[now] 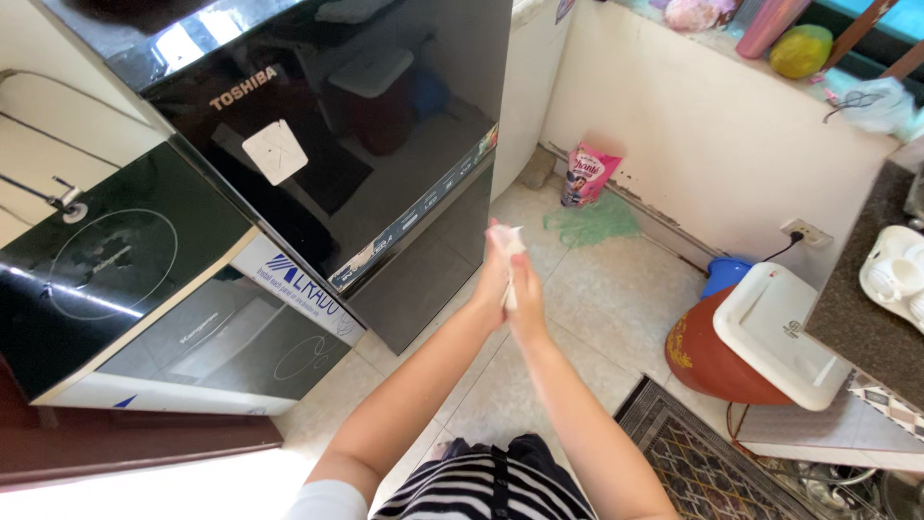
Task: The person washes their hands, then rinses leafy greens in a red colander under running water. They dry their hands with a paper towel, open a refrigerator, and retrieve a small bowl containing a yellow substance. The person places the bowl on the counter and uses chopsticks to transfer some of the substance into a pot on the stove.
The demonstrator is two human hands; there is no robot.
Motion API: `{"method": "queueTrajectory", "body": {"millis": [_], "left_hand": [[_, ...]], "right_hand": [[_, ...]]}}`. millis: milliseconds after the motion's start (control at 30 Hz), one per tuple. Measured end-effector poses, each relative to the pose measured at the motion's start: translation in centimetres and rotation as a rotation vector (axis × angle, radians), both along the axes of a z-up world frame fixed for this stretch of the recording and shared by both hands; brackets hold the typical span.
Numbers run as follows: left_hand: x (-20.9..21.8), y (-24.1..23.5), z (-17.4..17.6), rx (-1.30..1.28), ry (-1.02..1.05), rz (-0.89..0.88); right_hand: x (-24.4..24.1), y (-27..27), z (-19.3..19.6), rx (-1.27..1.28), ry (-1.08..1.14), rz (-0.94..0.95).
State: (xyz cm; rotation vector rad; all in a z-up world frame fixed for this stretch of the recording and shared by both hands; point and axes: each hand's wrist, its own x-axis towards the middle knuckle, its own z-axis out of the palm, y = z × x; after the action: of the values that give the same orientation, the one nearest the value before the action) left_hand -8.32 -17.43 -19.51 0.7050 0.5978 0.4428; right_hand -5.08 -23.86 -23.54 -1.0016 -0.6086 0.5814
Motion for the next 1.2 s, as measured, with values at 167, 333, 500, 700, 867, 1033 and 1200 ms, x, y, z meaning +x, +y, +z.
{"method": "queueTrajectory", "body": {"millis": [167,333,500,700,867,1033,1200], "left_hand": [[2.9,4.5,-0.6,0.202,0.013,0.172],[6.1,9.8,1.4,0.416,-0.116,0.550],[8.5,5.8,5.7,0.958,-0.092,0.757],[6.6,2.2,9.1,1.505,-0.034,0.538],[6.7,3.7,7.8,1.635,0.153,0.344],[7.1,5.9,3.9,1.758,0.448,0.222],[7.8,4.1,-2.0,2.262,0.423,-0.117]], "right_hand": [[3.0,-1.3,-0.8,0.184,0.636,-0.130],[-3.6,-3.2,3.7,-0.011,0.881,0.287],[-7.5,-1.2,6.9,-0.101,0.742,0.187],[-5.4,-2.6,0.9,-0.274,0.100,-0.074],[-1.3,-5.0,0.9,-0.478,-0.268,-0.187],[-1.3,-5.0,8.7,0.154,-0.747,-0.307],[-6.3,-4.4,12.2,0.021,-1.367,-0.034]]}}
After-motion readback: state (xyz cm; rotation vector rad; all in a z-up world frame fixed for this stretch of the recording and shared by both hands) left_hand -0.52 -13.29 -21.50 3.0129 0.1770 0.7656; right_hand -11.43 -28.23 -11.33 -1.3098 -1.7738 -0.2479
